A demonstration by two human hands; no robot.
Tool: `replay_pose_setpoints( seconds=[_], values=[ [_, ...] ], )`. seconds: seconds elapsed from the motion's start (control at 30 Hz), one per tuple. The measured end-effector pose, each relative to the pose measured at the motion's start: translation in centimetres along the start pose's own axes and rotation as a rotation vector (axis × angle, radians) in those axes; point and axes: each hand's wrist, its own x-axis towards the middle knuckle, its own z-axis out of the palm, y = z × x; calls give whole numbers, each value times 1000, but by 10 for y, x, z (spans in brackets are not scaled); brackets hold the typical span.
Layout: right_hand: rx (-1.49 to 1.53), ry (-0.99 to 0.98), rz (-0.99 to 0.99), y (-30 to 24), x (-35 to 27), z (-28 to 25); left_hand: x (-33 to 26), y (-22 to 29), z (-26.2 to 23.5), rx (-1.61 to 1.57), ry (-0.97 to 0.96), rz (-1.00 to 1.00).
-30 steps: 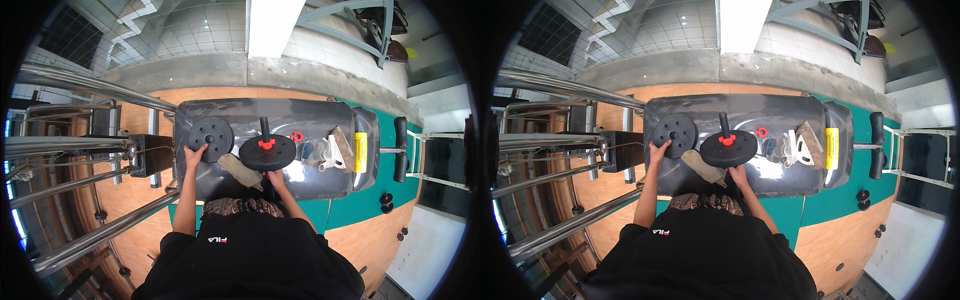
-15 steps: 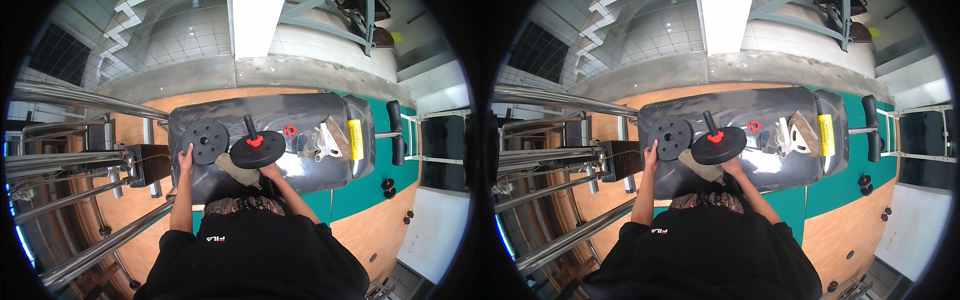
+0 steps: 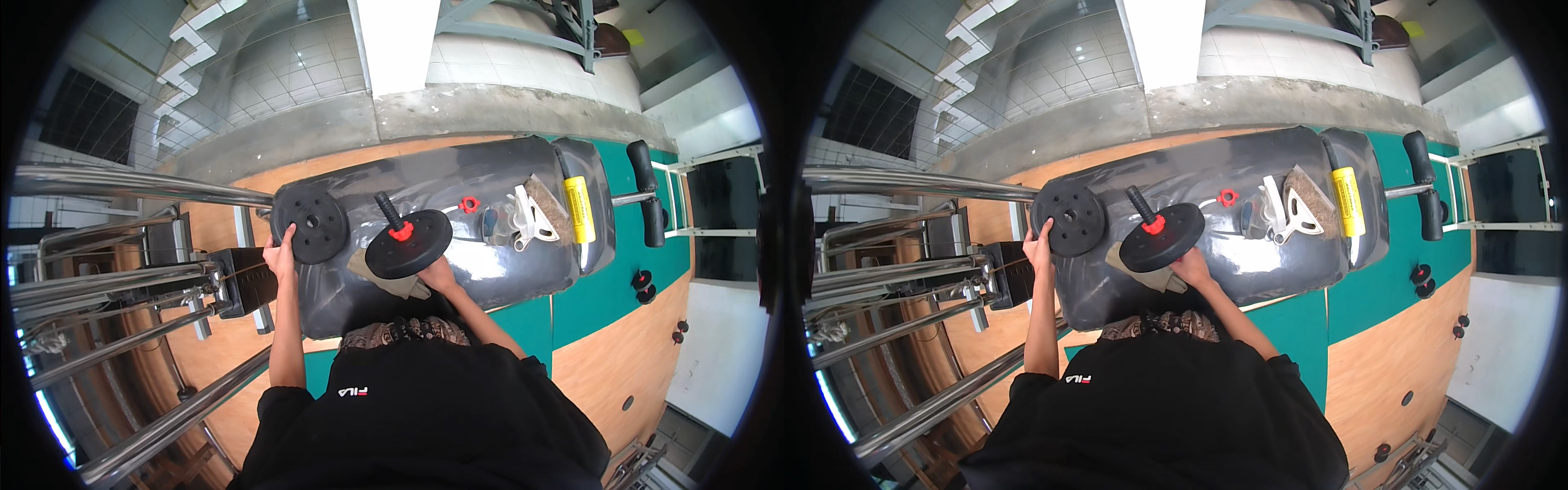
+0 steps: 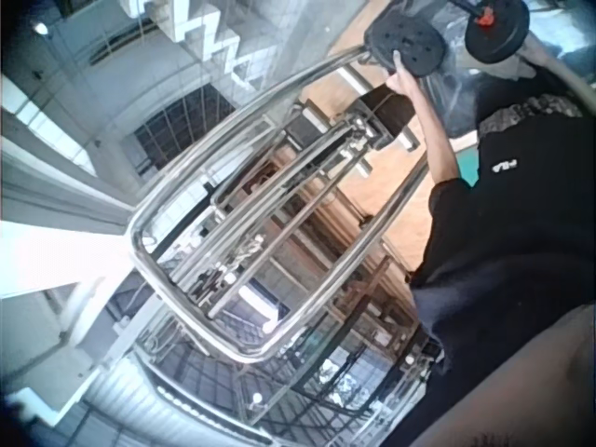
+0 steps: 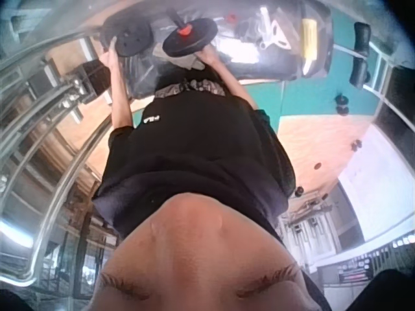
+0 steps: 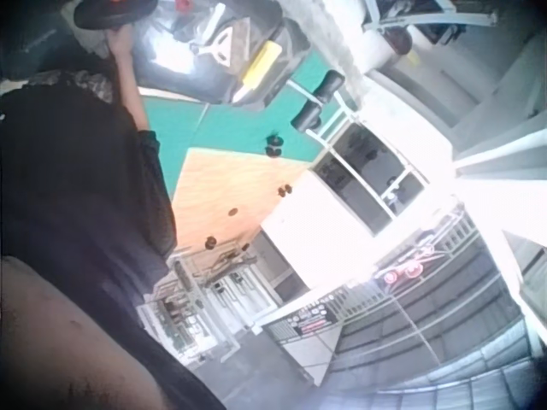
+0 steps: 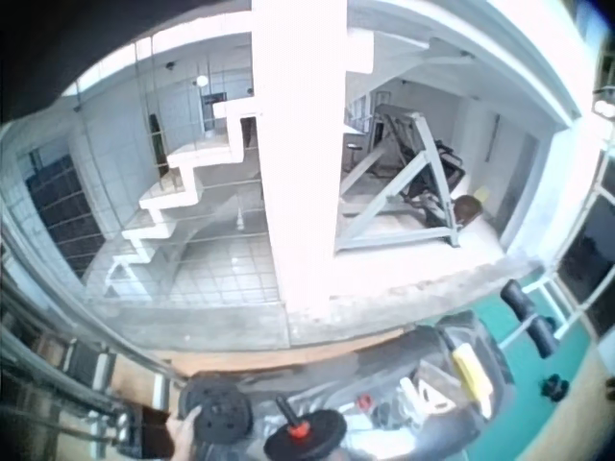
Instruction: The person assembles a dumbbell by placing weight plates onto a bar and securing them with red collars. They wipe the plates with a cloth, lift the dumbbell briefly, then disassemble it by removing the collars and plates.
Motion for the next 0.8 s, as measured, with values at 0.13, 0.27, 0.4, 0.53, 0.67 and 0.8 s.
replay_pose_setpoints(
  seconds=[0.13,0.27,0.4,0.53,0.67,0.8],
  values=[
    [-6,-5,-3,6,-2,5,-5,0,-16,-64,125,-24],
    [74,231,-281,10,-3,18,-15,-4,-45,-229,134,-86],
    [3,195,-189,5,3,23,-32,-7,-67,-364,188,-145],
    [-187,243,-79,-13,18,8,-47,-5,-78,-406,208,-163],
    [-273,330,-104,-28,34,-6,-58,0,-77,-393,199,-149],
    [-410,383,-240,-25,41,-14,-69,6,-68,-410,175,-128]
  ],
)
